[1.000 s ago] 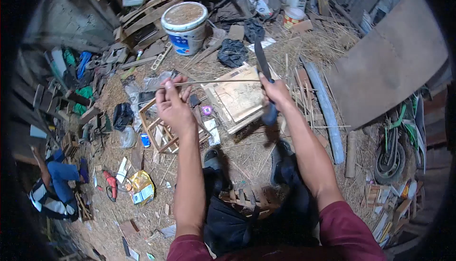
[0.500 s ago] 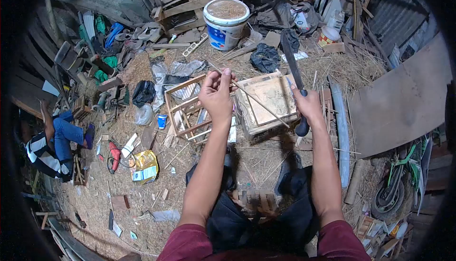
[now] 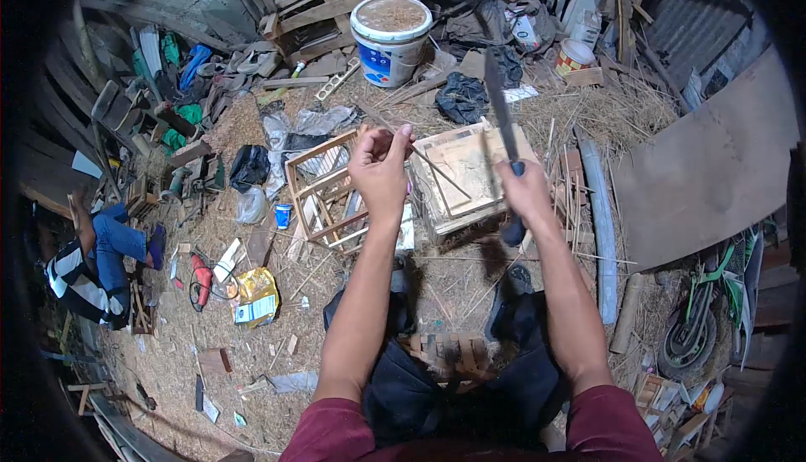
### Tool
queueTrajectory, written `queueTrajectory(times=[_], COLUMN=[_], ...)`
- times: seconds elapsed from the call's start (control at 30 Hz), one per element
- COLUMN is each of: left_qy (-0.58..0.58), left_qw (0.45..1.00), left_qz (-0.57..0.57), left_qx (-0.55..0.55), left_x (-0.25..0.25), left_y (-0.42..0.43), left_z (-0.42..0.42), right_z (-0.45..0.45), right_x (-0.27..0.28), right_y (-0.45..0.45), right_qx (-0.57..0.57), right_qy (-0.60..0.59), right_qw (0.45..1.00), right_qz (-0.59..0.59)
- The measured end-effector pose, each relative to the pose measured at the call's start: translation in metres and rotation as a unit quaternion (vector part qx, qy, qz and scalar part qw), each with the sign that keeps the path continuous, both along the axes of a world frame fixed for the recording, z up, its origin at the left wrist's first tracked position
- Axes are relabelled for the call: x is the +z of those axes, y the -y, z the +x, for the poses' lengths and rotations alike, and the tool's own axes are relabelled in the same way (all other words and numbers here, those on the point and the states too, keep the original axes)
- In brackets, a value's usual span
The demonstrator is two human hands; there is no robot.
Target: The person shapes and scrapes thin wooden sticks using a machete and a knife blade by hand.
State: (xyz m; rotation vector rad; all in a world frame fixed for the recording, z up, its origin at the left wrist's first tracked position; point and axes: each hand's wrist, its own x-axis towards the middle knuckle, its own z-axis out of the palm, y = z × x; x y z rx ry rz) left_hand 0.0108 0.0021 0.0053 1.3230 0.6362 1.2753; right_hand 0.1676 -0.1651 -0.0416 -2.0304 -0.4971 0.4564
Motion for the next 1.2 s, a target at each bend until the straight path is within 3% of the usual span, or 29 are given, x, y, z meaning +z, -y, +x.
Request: queueTrajectory(times=[0.07, 0.13, 0.23, 0.27, 0.37, 0.5, 0.6, 0.73, 0.8, 1.0, 1.07, 1.2], left_qy=[-0.060, -0.047, -0.006, -0.022, -0.032, -0.095, -0.084, -0.097, -0.087, -0.083, -0.089, -0.027], left_qw=[0.997, 0.980, 0.999, 0.999, 0.998, 0.983, 0.988, 0.975, 0.983, 0.985, 0.984, 0.994], left_qz=[0.048, 0.187, 0.029, 0.025, 0.015, 0.156, 0.125, 0.196, 0.149, 0.147, 0.149, 0.076], left_qx=[0.029, 0.054, -0.025, -0.035, -0.047, 0.006, -0.032, -0.032, -0.058, -0.041, -0.036, -0.080], left_x=[-0.006, -0.011, -0.007, -0.002, 0.001, 0.002, 0.012, 0.022, 0.013, 0.011, 0.010, 0.011], left_y=[0.000, -0.005, 0.006, 0.010, 0.017, 0.032, 0.043, 0.045, 0.042, 0.038, 0.030, 0.028], left_z=[0.000, 0.006, 0.005, 0.001, -0.006, -0.001, 0.007, 0.011, 0.016, 0.021, 0.019, 0.018], right_z=[-0.026, -0.054, -0.078, -0.080, -0.077, -0.065, -0.058, -0.057, -0.058, -0.071, -0.073, -0.076], right_x=[0.005, 0.020, 0.021, 0.024, 0.033, 0.036, 0.035, 0.018, 0.021, 0.025, 0.031, 0.034], right_y=[0.001, 0.002, 0.004, 0.006, 0.013, 0.025, 0.031, 0.030, 0.027, 0.009, 0.008, 0.006], right_qx=[0.033, 0.075, 0.111, 0.128, 0.139, 0.184, 0.183, 0.163, 0.141, 0.096, 0.104, 0.114], right_qy=[-0.005, -0.042, 0.019, 0.024, 0.006, -0.023, -0.025, -0.047, -0.049, 0.098, 0.014, 0.056], right_qw=[0.999, 0.996, 0.993, 0.991, 0.990, 0.981, 0.981, 0.984, 0.988, 0.987, 0.994, 0.992], right_qz=[0.022, 0.026, 0.042, 0.027, 0.015, 0.050, 0.053, 0.049, 0.050, 0.077, 0.017, 0.020])
